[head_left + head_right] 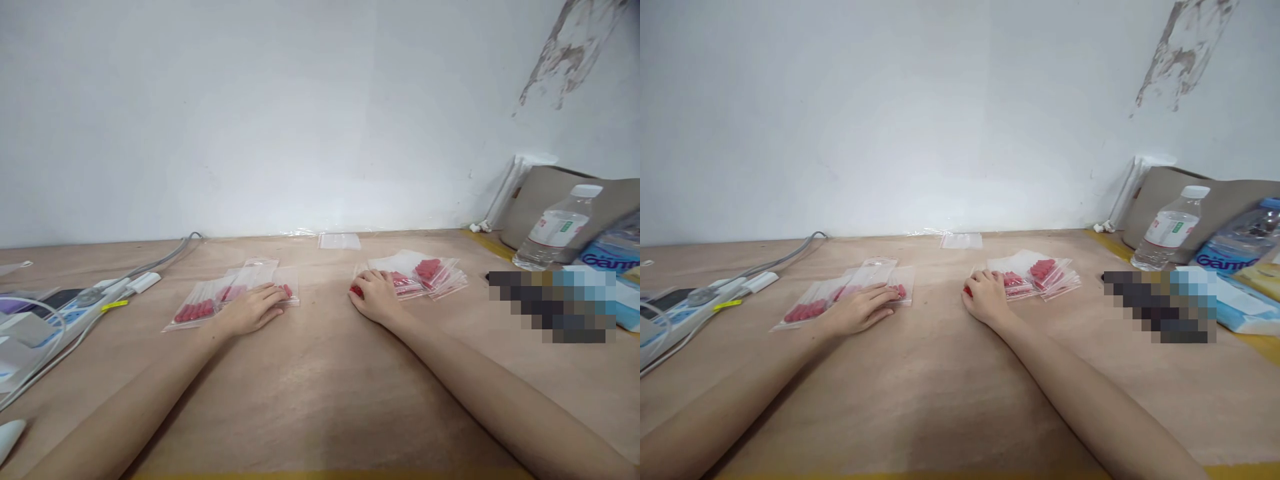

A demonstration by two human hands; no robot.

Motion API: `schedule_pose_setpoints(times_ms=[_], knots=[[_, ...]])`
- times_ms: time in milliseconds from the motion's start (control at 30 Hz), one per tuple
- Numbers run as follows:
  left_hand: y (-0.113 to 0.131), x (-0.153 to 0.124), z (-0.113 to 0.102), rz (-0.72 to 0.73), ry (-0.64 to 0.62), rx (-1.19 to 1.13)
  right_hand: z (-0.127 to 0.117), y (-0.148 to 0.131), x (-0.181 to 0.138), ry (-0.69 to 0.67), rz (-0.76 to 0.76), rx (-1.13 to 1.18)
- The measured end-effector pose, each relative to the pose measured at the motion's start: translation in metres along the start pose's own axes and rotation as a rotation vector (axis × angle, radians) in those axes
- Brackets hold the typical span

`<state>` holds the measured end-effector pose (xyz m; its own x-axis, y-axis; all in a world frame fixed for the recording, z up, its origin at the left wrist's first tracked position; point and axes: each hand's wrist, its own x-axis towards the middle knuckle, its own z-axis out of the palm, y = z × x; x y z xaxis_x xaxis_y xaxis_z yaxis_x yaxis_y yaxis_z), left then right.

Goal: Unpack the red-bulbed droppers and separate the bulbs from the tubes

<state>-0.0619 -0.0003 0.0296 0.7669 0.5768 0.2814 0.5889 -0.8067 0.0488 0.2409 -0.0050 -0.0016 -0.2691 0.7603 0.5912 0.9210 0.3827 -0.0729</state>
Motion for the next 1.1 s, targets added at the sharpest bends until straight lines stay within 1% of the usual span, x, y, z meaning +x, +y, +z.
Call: schedule_pose_setpoints(times_ms=[67,133,233,300,367,433,533,700,767,833,900,933,1033,1100], knots=[[0.005,0.004,0.005,0.028,0.026,-0.044,-0.001,0.000,-0.003,0.016,0.020,0.008],[0.014,0.012,0.011,0.052,0.044,-0.101,-0.004,-0.001,-0.005,0.033,-0.008,0.060],[0.030,0.027,0.022,0.079,0.090,-0.219,-0.009,-0.008,-0.009,0.010,-0.175,0.158],[0.038,0.039,0.029,0.111,0.106,-0.296,-0.010,-0.012,-0.010,-0.011,-0.281,0.168],[0.042,0.048,0.034,0.136,0.114,-0.348,-0.009,-0.013,-0.009,-0.010,-0.340,0.126],[0.044,0.054,0.037,0.144,0.128,-0.378,-0.008,-0.011,-0.008,-0.006,-0.366,0.069],[0.044,0.057,0.039,0.128,0.156,-0.392,-0.006,-0.009,-0.006,-0.033,-0.364,0.013],[0.047,0.060,0.045,0.059,0.247,-0.343,-0.008,-0.013,-0.003,-0.078,-0.275,0.009],[0.048,0.062,0.048,0.060,0.234,-0.330,-0.009,-0.013,-0.004,-0.088,-0.262,0.048],[0.048,0.063,0.049,0.065,0.195,-0.318,-0.009,-0.012,-0.006,-0.088,-0.268,0.099],[0.048,0.064,0.049,0.053,0.177,-0.322,-0.009,-0.010,-0.007,-0.077,-0.285,0.136],[0.048,0.064,0.049,0.038,0.188,-0.333,-0.008,-0.009,-0.008,-0.066,-0.295,0.145],[0.049,0.062,0.046,-0.003,0.258,-0.375,-0.005,-0.009,-0.008,-0.010,-0.314,0.140],[0.051,0.060,0.044,-0.007,0.282,-0.384,-0.002,-0.010,-0.007,0.030,-0.317,0.121]])
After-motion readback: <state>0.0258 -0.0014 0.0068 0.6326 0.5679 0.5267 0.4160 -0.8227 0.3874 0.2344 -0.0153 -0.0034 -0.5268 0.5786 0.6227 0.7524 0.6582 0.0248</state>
